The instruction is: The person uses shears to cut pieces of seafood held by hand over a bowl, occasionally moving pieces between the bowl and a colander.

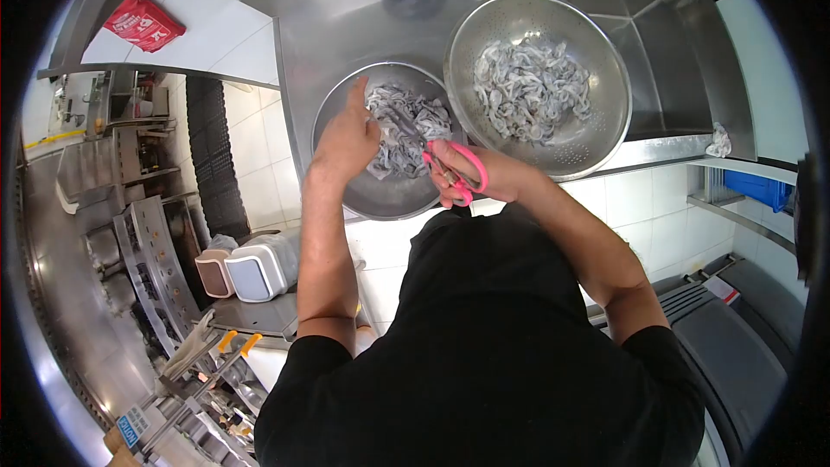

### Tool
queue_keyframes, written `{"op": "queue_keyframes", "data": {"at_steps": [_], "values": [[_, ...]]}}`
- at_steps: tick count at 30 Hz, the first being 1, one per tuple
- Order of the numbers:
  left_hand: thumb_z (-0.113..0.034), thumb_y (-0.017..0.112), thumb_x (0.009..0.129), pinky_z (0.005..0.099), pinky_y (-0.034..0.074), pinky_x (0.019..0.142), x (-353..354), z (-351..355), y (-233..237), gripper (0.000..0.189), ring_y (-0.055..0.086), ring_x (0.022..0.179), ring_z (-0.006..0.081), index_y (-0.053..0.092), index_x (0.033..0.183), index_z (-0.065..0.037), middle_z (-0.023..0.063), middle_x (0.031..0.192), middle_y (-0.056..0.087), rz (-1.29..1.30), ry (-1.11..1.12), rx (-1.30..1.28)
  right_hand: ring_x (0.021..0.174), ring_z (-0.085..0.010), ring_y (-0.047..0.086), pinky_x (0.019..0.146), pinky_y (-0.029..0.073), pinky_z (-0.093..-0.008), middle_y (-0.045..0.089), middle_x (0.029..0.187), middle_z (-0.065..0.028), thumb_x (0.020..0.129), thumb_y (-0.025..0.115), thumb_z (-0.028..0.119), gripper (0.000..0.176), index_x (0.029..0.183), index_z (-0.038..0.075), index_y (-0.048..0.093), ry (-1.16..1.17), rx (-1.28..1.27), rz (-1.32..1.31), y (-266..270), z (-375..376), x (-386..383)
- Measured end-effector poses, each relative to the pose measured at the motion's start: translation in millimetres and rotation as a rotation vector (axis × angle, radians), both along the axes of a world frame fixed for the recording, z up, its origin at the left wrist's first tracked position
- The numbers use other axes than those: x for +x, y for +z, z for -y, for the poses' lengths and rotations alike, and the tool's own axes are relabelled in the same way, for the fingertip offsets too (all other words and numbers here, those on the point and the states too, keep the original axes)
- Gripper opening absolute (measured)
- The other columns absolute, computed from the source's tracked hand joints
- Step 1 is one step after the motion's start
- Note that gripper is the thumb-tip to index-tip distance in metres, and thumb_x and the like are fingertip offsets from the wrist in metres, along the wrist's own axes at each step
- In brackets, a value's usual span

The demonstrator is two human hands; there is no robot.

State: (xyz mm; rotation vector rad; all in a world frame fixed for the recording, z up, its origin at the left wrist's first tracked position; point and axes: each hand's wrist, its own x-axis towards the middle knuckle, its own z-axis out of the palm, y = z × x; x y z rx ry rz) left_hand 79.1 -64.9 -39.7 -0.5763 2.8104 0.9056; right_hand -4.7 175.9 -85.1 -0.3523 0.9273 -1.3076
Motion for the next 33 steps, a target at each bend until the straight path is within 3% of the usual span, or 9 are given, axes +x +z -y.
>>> {"op": "queue_keyframes", "data": {"at_steps": [8, 11, 14, 17, 20, 23, 26, 33], "values": [[0.001, 0.054, 0.093, 0.0437, 0.053, 0.090, -5, -16, 22, 0.075, 0.071, 0.097, 0.0388, 0.027, 0.162, -0.008, 0.0210, 0.118, 0.072, -0.006, -0.049, 0.049, 0.068, -0.0163, 0.059, 0.071, 0.052, -0.0322, 0.054, 0.076, -0.0018, 0.099, 0.043, 0.081, 0.072, 0.090, 0.010, 0.055, 0.077, -0.085, 0.036, -15, -3, 8], [0.004, 0.054, 0.091, 0.0391, 0.052, 0.086, -6, -23, 30, 0.077, 0.069, 0.091, 0.0303, 0.027, 0.162, -0.008, 0.0183, 0.118, 0.070, -0.061, -0.074, 0.091, 0.069, -0.0162, 0.059, 0.070, 0.051, -0.0309, 0.053, 0.076, -0.0017, 0.099, 0.043, 0.081, 0.072, 0.089, 0.010, 0.055, 0.038, -0.089, -0.011, -9, -4, 8], [0.003, 0.058, 0.089, 0.0420, 0.053, 0.083, -8, -25, 33, 0.078, 0.070, 0.090, 0.0342, 0.029, 0.161, -0.009, 0.0196, 0.124, 0.068, -0.071, -0.063, 0.186, 0.070, -0.0158, 0.060, 0.068, 0.050, -0.0298, 0.054, 0.076, -0.0019, 0.099, 0.044, 0.080, 0.071, 0.088, 0.010, 0.056, 0.008, -0.112, -0.050, -4, -6, 4], [0.004, 0.059, 0.088, 0.0334, 0.052, 0.077, -9, -26, 35, 0.080, 0.065, 0.081, 0.0186, 0.029, 0.161, -0.009, 0.0133, 0.131, 0.066, -0.062, -0.029, 0.279, 0.072, -0.0155, 0.060, 0.068, 0.049, -0.0294, 0.056, 0.076, -0.0025, 0.100, 0.046, 0.078, 0.071, 0.087, 0.009, 0.057, -0.018, -0.127, -0.097, -10, -7, 5], [0.006, 0.058, 0.088, 0.0288, 0.051, 0.077, -7, -20, 32, 0.082, 0.061, 0.082, 0.0117, 0.027, 0.163, -0.009, 0.0109, 0.134, 0.064, -0.126, -0.037, 0.478, 0.072, -0.0153, 0.060, 0.068, 0.049, -0.0294, 0.058, 0.076, -0.0032, 0.100, 0.047, 0.077, 0.070, 0.086, 0.009, 0.058, -0.016, -0.165, -0.114, -14, -8, 4], [0.009, 0.054, 0.091, 0.0284, 0.051, 0.080, -9, -18, 20, 0.082, 0.061, 0.085, 0.0129, 0.023, 0.165, -0.010, 0.0136, 0.133, 0.064, -0.253, -0.001, 0.892, 0.073, -0.0155, 0.061, 0.068, 0.049, -0.0294, 0.058, 0.075, -0.0034, 0.100, 0.048, 0.077, 0.071, 0.086, 0.008, 0.059, -0.014, -0.201, -0.096, -11, -9, 3], [0.010, 0.052, 0.093, 0.0281, 0.050, 0.085, -8, -14, 15, 0.084, 0.060, 0.089, 0.0140, 0.021, 0.168, -0.014, 0.0179, 0.128, 0.065, -0.264, 0.025, 1.093, 0.073, -0.0158, 0.061, 0.068, 0.048, -0.0289, 0.057, 0.074, -0.0034, 0.100, 0.048, 0.077, 0.072, 0.085, 0.008, 0.059, -0.024, -0.221, -0.102, -6, -10, 1], [0.010, 0.049, 0.095, 0.0276, 0.048, 0.083, -7, -18, 0, 0.077, 0.060, 0.088, 0.0146, 0.022, 0.166, -0.007, 0.0144, 0.117, 0.068, -0.244, 0.067, 1.174, 0.071, -0.0158, 0.059, 0.071, 0.049, -0.0313, 0.054, 0.071, -0.0032, 0.100, 0.047, 0.077, 0.073, 0.083, 0.008, 0.058, -0.073, -0.261, -0.115, -2, 0, -3]]}}
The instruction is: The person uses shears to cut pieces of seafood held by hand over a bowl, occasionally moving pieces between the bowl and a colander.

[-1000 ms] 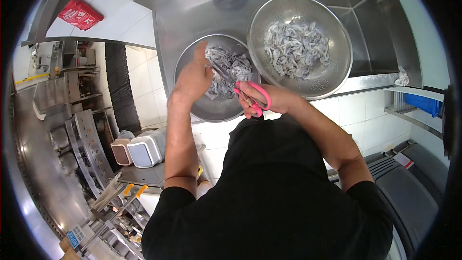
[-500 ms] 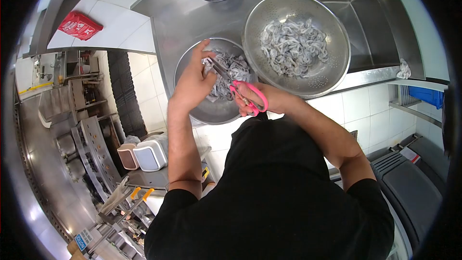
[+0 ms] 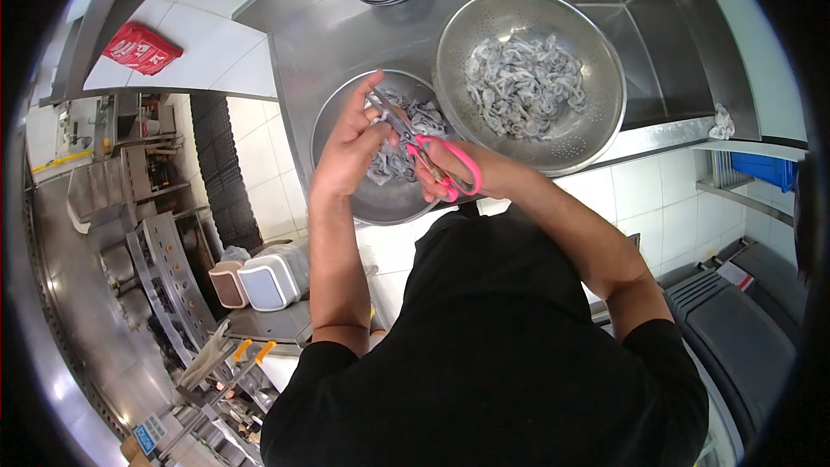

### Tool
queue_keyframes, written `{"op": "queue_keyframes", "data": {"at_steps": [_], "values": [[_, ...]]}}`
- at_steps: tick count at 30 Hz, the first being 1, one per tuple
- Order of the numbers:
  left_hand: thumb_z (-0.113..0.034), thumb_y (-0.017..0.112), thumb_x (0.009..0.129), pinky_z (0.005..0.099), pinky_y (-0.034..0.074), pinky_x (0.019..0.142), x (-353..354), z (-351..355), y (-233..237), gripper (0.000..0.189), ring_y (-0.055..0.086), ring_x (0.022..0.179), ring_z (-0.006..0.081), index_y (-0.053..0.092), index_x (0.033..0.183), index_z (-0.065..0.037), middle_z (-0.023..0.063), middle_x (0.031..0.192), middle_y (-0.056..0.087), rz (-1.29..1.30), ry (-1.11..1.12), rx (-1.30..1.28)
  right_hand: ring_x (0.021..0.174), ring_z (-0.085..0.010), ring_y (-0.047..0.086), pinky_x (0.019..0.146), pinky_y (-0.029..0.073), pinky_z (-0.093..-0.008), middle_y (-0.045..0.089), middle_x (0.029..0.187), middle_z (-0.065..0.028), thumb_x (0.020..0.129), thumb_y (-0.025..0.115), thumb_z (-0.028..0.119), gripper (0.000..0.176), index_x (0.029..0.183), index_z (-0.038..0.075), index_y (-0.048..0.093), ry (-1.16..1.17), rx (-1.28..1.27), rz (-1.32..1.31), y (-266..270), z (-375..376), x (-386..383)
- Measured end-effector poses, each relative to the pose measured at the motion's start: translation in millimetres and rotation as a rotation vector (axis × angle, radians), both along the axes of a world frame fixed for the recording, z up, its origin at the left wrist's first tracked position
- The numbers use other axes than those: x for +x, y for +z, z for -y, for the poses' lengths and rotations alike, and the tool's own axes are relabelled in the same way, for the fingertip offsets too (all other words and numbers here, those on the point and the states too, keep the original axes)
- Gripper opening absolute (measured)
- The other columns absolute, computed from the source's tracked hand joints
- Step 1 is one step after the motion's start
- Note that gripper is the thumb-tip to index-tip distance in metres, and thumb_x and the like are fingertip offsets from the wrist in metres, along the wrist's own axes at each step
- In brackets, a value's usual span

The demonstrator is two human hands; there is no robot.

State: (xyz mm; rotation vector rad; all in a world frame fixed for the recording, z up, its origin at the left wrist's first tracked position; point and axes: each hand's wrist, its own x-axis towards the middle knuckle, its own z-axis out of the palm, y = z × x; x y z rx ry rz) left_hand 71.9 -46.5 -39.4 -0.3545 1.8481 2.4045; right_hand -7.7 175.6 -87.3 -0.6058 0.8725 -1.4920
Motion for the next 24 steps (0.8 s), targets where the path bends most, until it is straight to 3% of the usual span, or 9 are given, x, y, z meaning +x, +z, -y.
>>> {"op": "queue_keyframes", "data": {"at_steps": [8, 15, 18, 21, 24], "values": [[0.010, 0.048, 0.097, 0.0265, 0.046, 0.078, 2, -6, -13, 0.078, 0.055, 0.083, 0.0128, 0.018, 0.167, -0.005, 0.0100, 0.112, 0.066, 0.007, 0.052, 0.096, 0.065, -0.0152, 0.055, 0.070, 0.048, -0.0320, 0.049, 0.065, -0.0005, 0.102, 0.051, 0.072, 0.069, 0.075, 0.009, 0.057, -0.057, 0.075, 0.024, 5, -4, 4], [0.004, 0.048, 0.096, 0.0233, 0.044, 0.075, -21, -19, -14, 0.069, 0.052, 0.079, 0.0091, 0.031, 0.163, 0.000, 0.0040, 0.101, 0.065, 0.146, -0.084, -0.441, 0.066, -0.0157, 0.056, 0.070, 0.048, -0.0318, 0.050, 0.066, -0.0008, 0.101, 0.052, 0.072, 0.068, 0.077, 0.009, 0.057, -0.195, 0.004, 0.045, 5, -26, -10], [0.000, 0.050, 0.096, 0.0215, 0.043, 0.073, -24, -32, -13, 0.065, 0.049, 0.078, 0.0071, 0.039, 0.160, -0.002, 0.0020, 0.096, 0.063, 0.181, -0.066, -0.367, 0.067, -0.0158, 0.057, 0.071, 0.048, -0.0313, 0.052, 0.069, -0.0012, 0.102, 0.052, 0.071, 0.067, 0.080, 0.008, 0.058, -0.264, -0.037, 0.047, 11, -39, -31], [-0.007, 0.057, 0.098, 0.0286, 0.052, 0.084, -24, -22, -36, 0.060, 0.065, 0.092, 0.0166, 0.046, 0.157, -0.006, 0.0102, 0.112, 0.070, 0.240, -0.087, -0.635, 0.069, -0.0155, 0.059, 0.071, 0.048, -0.0304, 0.054, 0.072, -0.0016, 0.103, 0.051, 0.070, 0.066, 0.083, 0.008, 0.059, -0.258, -0.001, 0.032, 17, -59, -42], [-0.017, 0.065, 0.097, 0.0424, 0.053, 0.103, -18, -5, -75, 0.063, 0.066, 0.122, 0.0343, 0.047, 0.157, -0.011, 0.0221, 0.136, 0.066, 0.068, -0.277, -1.380, 0.070, -0.0154, 0.061, 0.070, 0.048, -0.0300, 0.053, 0.072, -0.0011, 0.104, 0.051, 0.069, 0.063, 0.085, 0.009, 0.057, -0.300, 0.111, -0.040, 14, -85, -52]]}}
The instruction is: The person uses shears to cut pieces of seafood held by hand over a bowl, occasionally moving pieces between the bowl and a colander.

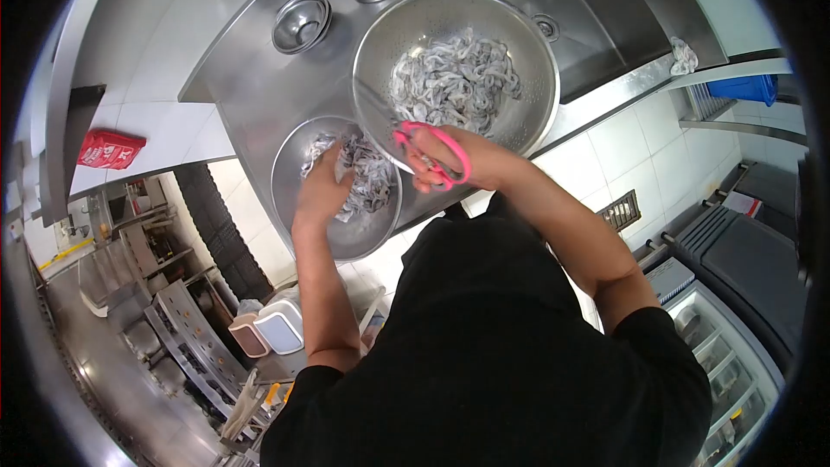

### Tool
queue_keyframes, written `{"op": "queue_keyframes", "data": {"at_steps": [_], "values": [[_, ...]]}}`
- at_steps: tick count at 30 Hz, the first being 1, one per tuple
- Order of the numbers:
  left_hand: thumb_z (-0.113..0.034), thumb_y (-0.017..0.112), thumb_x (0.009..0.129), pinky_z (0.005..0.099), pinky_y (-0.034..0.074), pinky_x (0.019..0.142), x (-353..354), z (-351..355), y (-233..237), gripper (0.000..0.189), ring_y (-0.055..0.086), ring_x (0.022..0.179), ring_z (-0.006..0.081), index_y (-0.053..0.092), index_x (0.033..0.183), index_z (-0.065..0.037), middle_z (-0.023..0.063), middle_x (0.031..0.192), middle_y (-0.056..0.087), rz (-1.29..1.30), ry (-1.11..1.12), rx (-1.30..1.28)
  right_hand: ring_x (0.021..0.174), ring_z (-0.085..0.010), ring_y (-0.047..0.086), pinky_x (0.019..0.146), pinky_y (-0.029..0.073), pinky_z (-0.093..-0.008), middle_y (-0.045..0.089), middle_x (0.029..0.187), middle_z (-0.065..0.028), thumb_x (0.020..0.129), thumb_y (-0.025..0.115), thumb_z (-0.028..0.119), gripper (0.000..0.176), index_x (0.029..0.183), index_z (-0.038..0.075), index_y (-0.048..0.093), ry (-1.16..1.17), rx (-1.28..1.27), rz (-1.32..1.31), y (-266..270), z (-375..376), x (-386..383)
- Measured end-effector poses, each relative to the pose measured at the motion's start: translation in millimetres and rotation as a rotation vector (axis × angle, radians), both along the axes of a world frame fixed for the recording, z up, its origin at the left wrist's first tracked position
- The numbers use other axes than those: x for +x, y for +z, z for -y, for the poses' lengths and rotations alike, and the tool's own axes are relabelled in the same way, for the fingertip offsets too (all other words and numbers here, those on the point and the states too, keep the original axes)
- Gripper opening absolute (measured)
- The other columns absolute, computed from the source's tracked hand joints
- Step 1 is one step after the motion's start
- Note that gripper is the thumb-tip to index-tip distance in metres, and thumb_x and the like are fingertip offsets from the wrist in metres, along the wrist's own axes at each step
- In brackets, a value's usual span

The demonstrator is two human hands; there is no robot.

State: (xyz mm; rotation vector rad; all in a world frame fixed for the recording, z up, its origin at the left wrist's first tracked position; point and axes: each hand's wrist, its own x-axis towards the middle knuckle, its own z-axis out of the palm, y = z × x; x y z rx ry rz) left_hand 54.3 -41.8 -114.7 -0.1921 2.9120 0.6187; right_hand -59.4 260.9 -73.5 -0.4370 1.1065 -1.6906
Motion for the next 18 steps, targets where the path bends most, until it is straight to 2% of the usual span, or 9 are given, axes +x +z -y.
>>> {"op": "queue_keyframes", "data": {"at_steps": [1, 4, 7, 10, 11, 15, 18], "values": [[-0.024, 0.071, 0.094, 0.0488, 0.045, 0.116, -7, -9, 12, 0.066, 0.051, 0.142, 0.0422, 0.050, 0.155, -0.013, 0.0277, 0.153, 0.052, 0.276, 0.086, -0.125, 0.071, -0.0155, 0.062, 0.070, 0.048, -0.0300, 0.052, 0.072, -0.0008, 0.104, 0.051, 0.068, 0.062, 0.085, 0.009, 0.057, -0.030, 0.050, -0.022, -3, -11, -3], [-0.024, 0.071, 0.094, 0.0468, 0.051, 0.107, -26, -28, 31, 0.049, 0.061, 0.130, 0.0387, 0.064, 0.141, -0.012, 0.0235, 0.141, 0.063, 0.231, 0.159, -0.281, 0.073, -0.0182, 0.058, 0.072, 0.045, -0.0307, 0.047, 0.066, -0.0010, 0.101, 0.039, 0.079, 0.073, 0.080, 0.010, 0.049, -0.167, 0.111, -0.041, -6, -45, -12], [-0.022, 0.070, 0.094, 0.0470, 0.053, 0.100, -66, -49, 44, 0.030, 0.067, 0.117, 0.0379, 0.075, 0.122, -0.011, 0.0181, 0.126, 0.070, 0.060, 0.152, -0.009, 0.071, -0.0182, 0.057, 0.071, 0.043, -0.0293, 0.046, 0.066, -0.0007, 0.100, 0.038, 0.081, 0.073, 0.080, 0.011, 0.049, -0.291, 0.124, -0.036, -6, -77, -25], [-0.018, 0.068, 0.094, 0.0474, 0.054, 0.093, -105, -94, 36, 0.019, 0.068, 0.106, 0.0379, 0.078, 0.110, -0.013, 0.0146, 0.112, 0.073, -0.038, -0.022, 0.088, 0.068, -0.0158, 0.055, 0.074, 0.048, -0.0310, 0.049, 0.067, -0.0003, 0.104, 0.050, 0.068, 0.062, 0.083, 0.010, 0.052, -0.378, 0.105, 0.062, -9, -98, -35], [-0.017, 0.067, 0.094, 0.0471, 0.055, 0.093, -118, -106, 25, 0.021, 0.069, 0.108, 0.0370, 0.078, 0.111, -0.014, 0.0137, 0.115, 0.072, 0.005, -0.097, 0.034, 0.065, -0.0157, 0.051, 0.075, 0.049, -0.0321, 0.049, 0.067, -0.0001, 0.104, 0.051, 0.068, 0.062, 0.082, 0.010, 0.051, -0.404, 0.128, 0.043, -8, -101, -38], [-0.012, 0.062, 0.094, 0.0469, 0.057, 0.093, -154, -137, -41, 0.025, 0.069, 0.111, 0.0355, 0.077, 0.114, -0.016, 0.0148, 0.125, 0.069, 0.137, -0.274, -0.117, 0.066, -0.0163, 0.053, 0.074, 0.049, -0.0319, 0.051, 0.066, -0.0007, 0.103, 0.052, 0.069, 0.064, 0.082, 0.009, 0.055, -0.426, 0.128, 0.047, -16, -108, -42], [-0.009, 0.059, 0.095, 0.0472, 0.057, 0.095, -166, -144, -66, 0.032, 0.069, 0.115, 0.0367, 0.075, 0.120, -0.019, 0.0181, 0.131, 0.065, 0.213, -0.350, -0.238, 0.069, -0.0171, 0.058, 0.073, 0.049, -0.0314, 0.053, 0.065, -0.0013, 0.102, 0.052, 0.071, 0.067, 0.081, 0.008, 0.058, -0.448, 0.153, 0.045, -25, -108, -40]]}}
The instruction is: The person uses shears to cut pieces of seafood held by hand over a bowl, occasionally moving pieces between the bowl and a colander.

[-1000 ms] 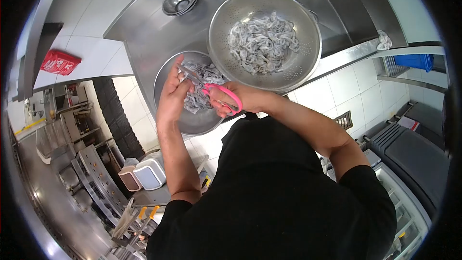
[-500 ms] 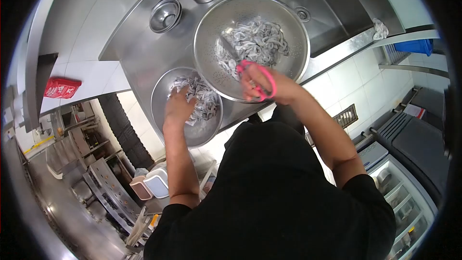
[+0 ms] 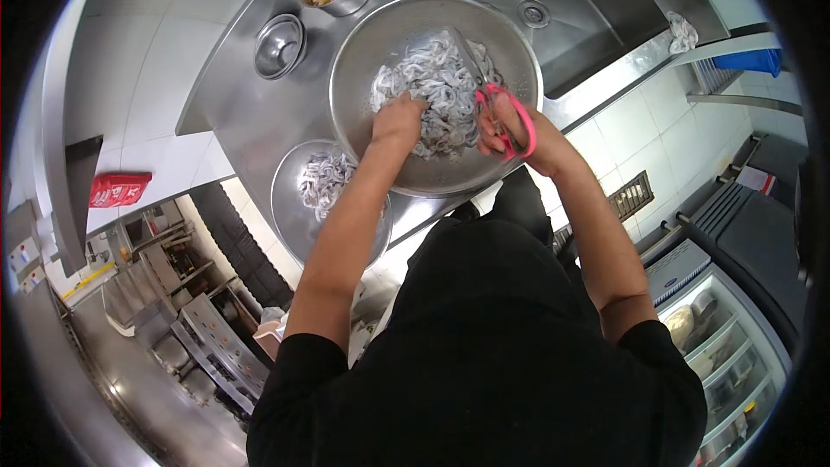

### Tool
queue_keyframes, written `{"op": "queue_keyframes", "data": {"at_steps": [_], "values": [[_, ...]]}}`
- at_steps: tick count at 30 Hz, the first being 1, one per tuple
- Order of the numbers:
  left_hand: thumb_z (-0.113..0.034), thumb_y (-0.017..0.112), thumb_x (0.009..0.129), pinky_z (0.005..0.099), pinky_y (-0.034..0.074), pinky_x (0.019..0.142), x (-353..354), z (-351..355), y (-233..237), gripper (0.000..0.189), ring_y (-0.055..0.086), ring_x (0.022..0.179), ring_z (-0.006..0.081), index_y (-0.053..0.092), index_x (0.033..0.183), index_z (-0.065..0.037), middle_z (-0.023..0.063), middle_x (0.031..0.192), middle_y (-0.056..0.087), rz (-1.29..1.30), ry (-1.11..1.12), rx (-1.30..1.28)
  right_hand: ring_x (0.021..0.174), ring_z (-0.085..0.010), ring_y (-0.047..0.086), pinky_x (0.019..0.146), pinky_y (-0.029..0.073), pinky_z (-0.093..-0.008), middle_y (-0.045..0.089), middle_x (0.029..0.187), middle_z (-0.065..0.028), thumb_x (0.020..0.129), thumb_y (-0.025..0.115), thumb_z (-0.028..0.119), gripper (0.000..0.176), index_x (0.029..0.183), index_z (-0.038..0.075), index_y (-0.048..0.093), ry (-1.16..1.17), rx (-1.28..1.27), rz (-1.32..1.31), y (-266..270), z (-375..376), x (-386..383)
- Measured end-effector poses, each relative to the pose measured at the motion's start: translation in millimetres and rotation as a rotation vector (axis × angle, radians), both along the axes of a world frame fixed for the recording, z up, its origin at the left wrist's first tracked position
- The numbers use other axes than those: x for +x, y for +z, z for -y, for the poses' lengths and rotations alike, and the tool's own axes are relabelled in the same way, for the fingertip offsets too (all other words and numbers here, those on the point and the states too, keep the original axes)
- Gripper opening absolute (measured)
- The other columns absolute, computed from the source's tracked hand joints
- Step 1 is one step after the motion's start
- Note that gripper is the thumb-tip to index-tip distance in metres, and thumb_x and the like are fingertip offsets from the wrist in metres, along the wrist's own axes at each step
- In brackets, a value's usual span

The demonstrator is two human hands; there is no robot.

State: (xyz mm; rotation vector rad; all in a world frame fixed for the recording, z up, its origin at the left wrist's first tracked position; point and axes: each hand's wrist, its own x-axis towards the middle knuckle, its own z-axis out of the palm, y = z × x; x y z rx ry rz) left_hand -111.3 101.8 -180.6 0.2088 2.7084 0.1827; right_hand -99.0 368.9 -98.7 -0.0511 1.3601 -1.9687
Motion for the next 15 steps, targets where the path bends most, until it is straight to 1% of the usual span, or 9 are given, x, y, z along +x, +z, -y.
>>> {"op": "queue_keyframes", "data": {"at_steps": [3, 6, 9, 12, 13, 15], "values": [[-0.008, 0.059, 0.095, 0.0466, 0.057, 0.096, -7, -4, -3, 0.035, 0.069, 0.116, 0.0396, 0.073, 0.125, -0.019, 0.0217, 0.136, 0.063, 0.004, 0.001, -0.080, 0.073, -0.0184, 0.063, 0.072, 0.048, -0.0306, 0.055, 0.064, -0.0018, 0.100, 0.051, 0.075, 0.071, 0.078, 0.008, 0.060, 0.026, 0.034, 0.000, -7, -1, 3], [-0.013, 0.062, 0.095, 0.0466, 0.057, 0.096, -15, -2, -2, 0.036, 0.070, 0.115, 0.0377, 0.070, 0.129, -0.018, 0.0211, 0.137, 0.064, 0.037, -0.030, -0.134, 0.072, -0.0182, 0.063, 0.070, 0.047, -0.0307, 0.055, 0.064, -0.0018, 0.100, 0.052, 0.074, 0.070, 0.078, 0.009, 0.060, 0.042, 0.028, 0.014, -11, -3, 5], [-0.019, 0.068, 0.092, 0.0471, 0.057, 0.096, -16, 5, 17, 0.035, 0.070, 0.114, 0.0362, 0.071, 0.127, -0.016, 0.0214, 0.136, 0.065, 0.058, 0.116, 0.039, 0.071, -0.0178, 0.063, 0.068, 0.045, -0.0304, 0.055, 0.063, -0.0017, 0.101, 0.052, 0.073, 0.068, 0.077, 0.009, 0.060, 0.038, 0.060, 0.024, -8, -7, 6], [-0.024, 0.072, 0.090, 0.0476, 0.055, 0.096, -16, 24, 33, 0.038, 0.070, 0.112, 0.0360, 0.071, 0.126, -0.013, 0.0209, 0.125, 0.070, -0.037, 0.217, 0.203, 0.071, -0.0172, 0.063, 0.066, 0.044, -0.0296, 0.055, 0.063, -0.0015, 0.101, 0.053, 0.072, 0.067, 0.076, 0.010, 0.060, 0.031, 0.092, 0.068, -10, -10, 5], [-0.025, 0.075, 0.090, 0.0464, 0.056, 0.091, -13, 30, 39, 0.036, 0.072, 0.102, 0.0361, 0.072, 0.122, -0.010, 0.0202, 0.115, 0.072, -0.139, 0.220, 0.283, 0.071, -0.0172, 0.063, 0.065, 0.044, -0.0293, 0.055, 0.063, -0.0014, 0.101, 0.053, 0.072, 0.067, 0.076, 0.010, 0.060, 0.040, 0.094, 0.053, -12, -11, 5], [-0.024, 0.076, 0.089, 0.0445, 0.057, 0.086, -13, 37, 55, 0.034, 0.072, 0.093, 0.0345, 0.073, 0.119, -0.007, 0.0195, 0.109, 0.072, -0.171, 0.273, 0.364, 0.071, -0.0171, 0.063, 0.064, 0.044, -0.0287, 0.055, 0.064, -0.0014, 0.101, 0.053, 0.073, 0.067, 0.077, 0.010, 0.060, 0.059, 0.100, 0.021, -12, -10, 5]]}}
